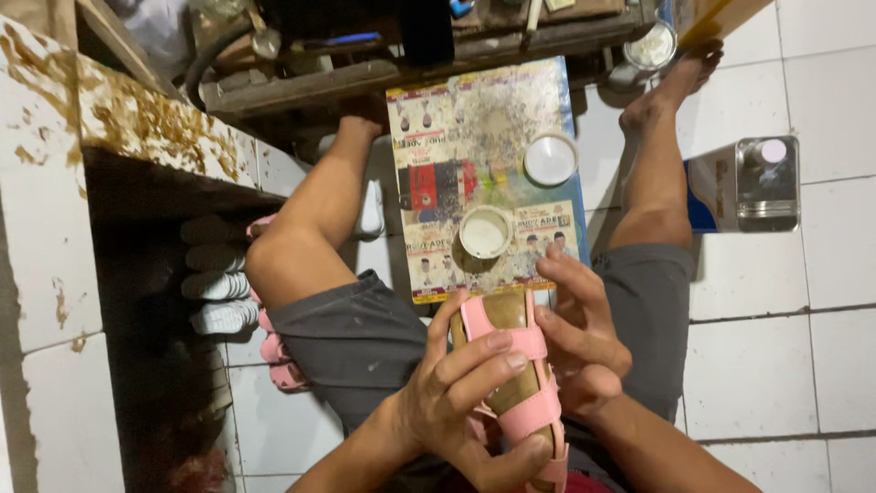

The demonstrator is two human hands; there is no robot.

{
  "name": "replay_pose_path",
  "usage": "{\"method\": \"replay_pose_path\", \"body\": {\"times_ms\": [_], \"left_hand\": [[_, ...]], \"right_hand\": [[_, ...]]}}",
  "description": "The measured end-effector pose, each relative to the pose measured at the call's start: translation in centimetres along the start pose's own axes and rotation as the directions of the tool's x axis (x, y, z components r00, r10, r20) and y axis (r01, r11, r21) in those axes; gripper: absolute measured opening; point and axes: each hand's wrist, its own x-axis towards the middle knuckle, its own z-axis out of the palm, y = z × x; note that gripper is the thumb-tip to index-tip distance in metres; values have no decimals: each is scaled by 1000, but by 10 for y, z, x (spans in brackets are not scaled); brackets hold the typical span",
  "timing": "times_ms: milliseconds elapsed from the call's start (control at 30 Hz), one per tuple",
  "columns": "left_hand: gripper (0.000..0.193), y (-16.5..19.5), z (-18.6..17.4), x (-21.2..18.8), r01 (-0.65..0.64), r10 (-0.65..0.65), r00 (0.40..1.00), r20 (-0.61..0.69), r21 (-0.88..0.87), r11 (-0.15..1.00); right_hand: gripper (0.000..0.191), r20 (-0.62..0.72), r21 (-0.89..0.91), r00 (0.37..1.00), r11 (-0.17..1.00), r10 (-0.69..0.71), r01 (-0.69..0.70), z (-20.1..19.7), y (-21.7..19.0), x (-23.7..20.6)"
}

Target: The person sits on the floor and presses and rubs the pink straps of a child's sandal against the sole, working the straps one at a time and turning the sandal over to press the underside. Finished sandals are lined up on the floor beside them.

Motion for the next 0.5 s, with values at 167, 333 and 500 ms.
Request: {"method": "replay_pose_path", "body": {"times_ms": [167, 333, 500], "left_hand": [[51, -2, -3, -1, 23, -22, 1000, 19, -28, 999], [51, -6, -6, 3, 22, -23, 999, 34, 14, 1000], [53, -10, -7, 4, 16, -16, 999, 36, 13, 1000]], "right_hand": [[57, 46, 247, 999, 969, -12, 0, 10, 2, -12], [54, -41, 239, 999, 970, -36, 44, 17, -4, -17], [68, -27, 81, 997, 994, -78, 80, 3, -4, -15]]}}
